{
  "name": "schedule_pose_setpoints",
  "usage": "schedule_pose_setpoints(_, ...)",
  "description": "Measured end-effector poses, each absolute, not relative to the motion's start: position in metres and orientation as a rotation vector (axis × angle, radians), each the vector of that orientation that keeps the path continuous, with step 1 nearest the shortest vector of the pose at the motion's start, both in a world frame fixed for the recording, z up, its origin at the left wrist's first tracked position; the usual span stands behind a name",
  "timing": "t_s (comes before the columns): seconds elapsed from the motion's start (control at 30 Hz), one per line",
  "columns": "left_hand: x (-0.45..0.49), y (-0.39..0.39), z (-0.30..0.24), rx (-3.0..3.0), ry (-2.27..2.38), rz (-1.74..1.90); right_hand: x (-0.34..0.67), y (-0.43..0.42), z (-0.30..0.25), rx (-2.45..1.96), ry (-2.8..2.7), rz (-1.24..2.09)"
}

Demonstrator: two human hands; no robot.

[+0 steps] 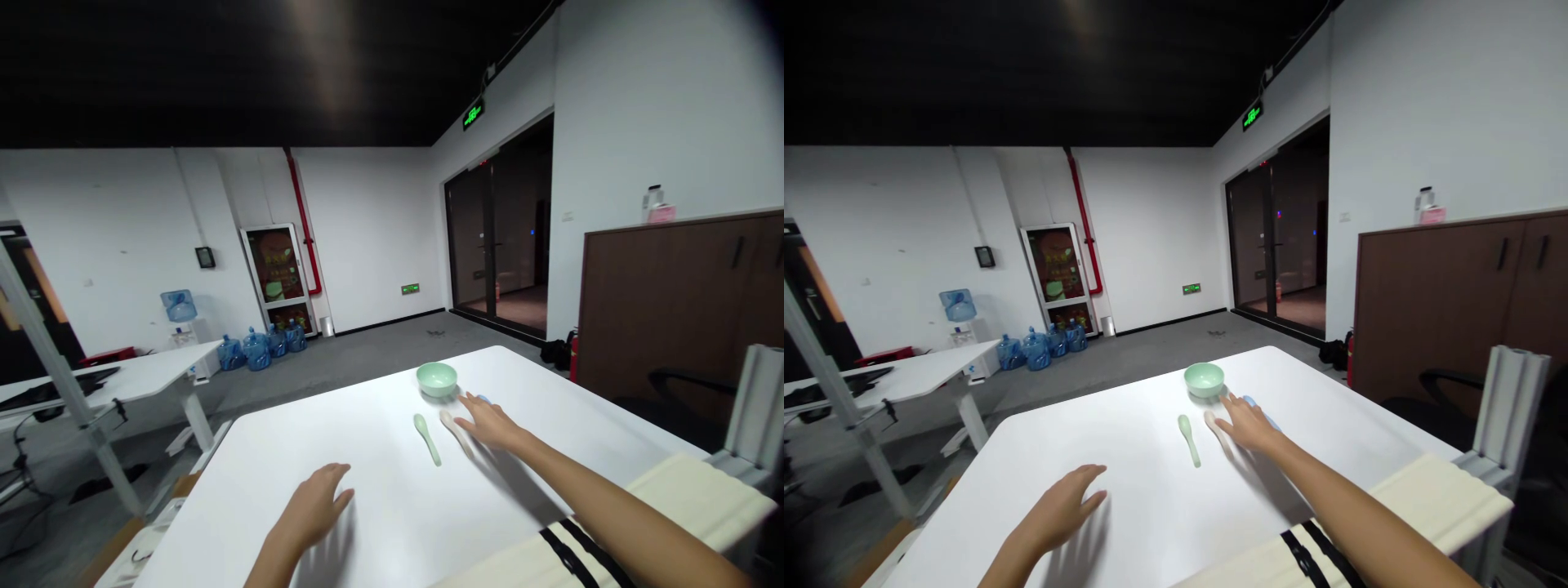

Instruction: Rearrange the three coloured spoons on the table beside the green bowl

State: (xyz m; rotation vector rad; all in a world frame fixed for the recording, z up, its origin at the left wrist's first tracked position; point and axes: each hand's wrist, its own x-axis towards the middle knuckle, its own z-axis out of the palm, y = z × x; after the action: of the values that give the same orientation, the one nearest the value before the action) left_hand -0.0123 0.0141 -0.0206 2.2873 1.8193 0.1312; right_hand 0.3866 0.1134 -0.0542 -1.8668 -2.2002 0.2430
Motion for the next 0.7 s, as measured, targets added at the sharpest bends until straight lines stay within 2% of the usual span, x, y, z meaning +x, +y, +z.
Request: schedule_pose_setpoints(0.7, -0.0110, 0.0141, -0.0195, 2.281, 1.821, 0.134, 0.3838, 0.1089, -0.0502, -1.804, -2.212, 0.232)
